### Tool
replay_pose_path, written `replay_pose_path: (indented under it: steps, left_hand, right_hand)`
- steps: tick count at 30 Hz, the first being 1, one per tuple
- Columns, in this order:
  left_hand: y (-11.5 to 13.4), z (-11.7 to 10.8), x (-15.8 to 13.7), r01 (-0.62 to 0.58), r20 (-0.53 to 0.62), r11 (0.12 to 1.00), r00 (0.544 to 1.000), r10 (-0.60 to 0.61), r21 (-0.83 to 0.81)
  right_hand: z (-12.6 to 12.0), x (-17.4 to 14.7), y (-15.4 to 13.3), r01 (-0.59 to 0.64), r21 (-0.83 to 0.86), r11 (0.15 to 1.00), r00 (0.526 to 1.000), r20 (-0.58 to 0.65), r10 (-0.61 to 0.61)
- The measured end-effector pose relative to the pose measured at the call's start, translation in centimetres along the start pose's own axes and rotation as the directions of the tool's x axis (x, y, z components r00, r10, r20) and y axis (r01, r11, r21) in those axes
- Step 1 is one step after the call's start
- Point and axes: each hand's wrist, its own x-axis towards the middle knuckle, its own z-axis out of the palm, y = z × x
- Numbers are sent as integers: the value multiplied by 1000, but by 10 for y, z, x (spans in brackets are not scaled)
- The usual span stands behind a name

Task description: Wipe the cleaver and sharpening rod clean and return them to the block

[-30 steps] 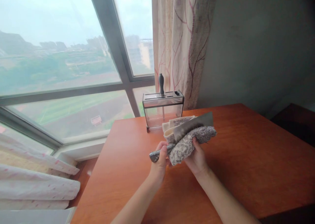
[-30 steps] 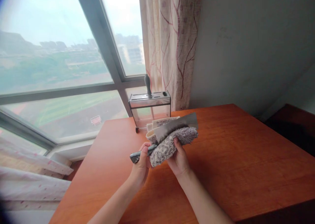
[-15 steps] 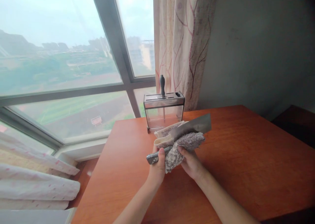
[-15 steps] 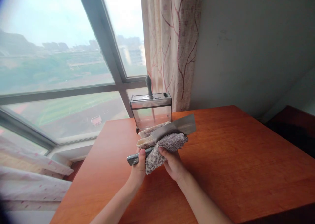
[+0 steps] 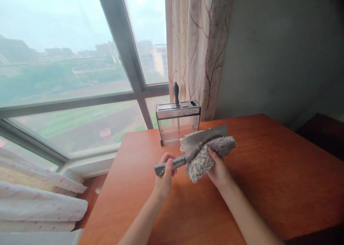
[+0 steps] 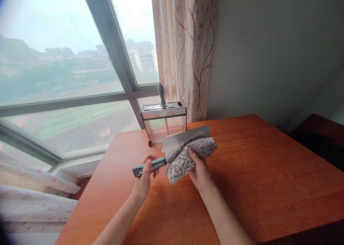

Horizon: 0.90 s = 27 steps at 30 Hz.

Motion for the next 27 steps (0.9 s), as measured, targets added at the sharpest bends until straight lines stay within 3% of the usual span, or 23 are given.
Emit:
replay_pose_path:
  steps: [6,12,16,23,27]
  left_hand:
    - [14,-7,3,92,170,978,984,-60,-186]
    - [24,-10,10,237,107,896,971,-212,-376]
    - [24,-11,13,266,75,838,962,-263,-477]
    - [18,-7,10,251,84,857,967,-239,-450]
    - [16,-6,11,222,74,876,975,-211,-429]
  right_hand:
    - [-5,8,-26,88,114,990,996,8,-90]
    - [-6,3,-38,116,144,983,988,84,-129]
    - [-3,-1,-37,120,144,982,983,121,-138]
    - [-1,1,-23,-40,57,998,993,117,33]
    - [-2,6,-22,-66,62,996,986,160,56]
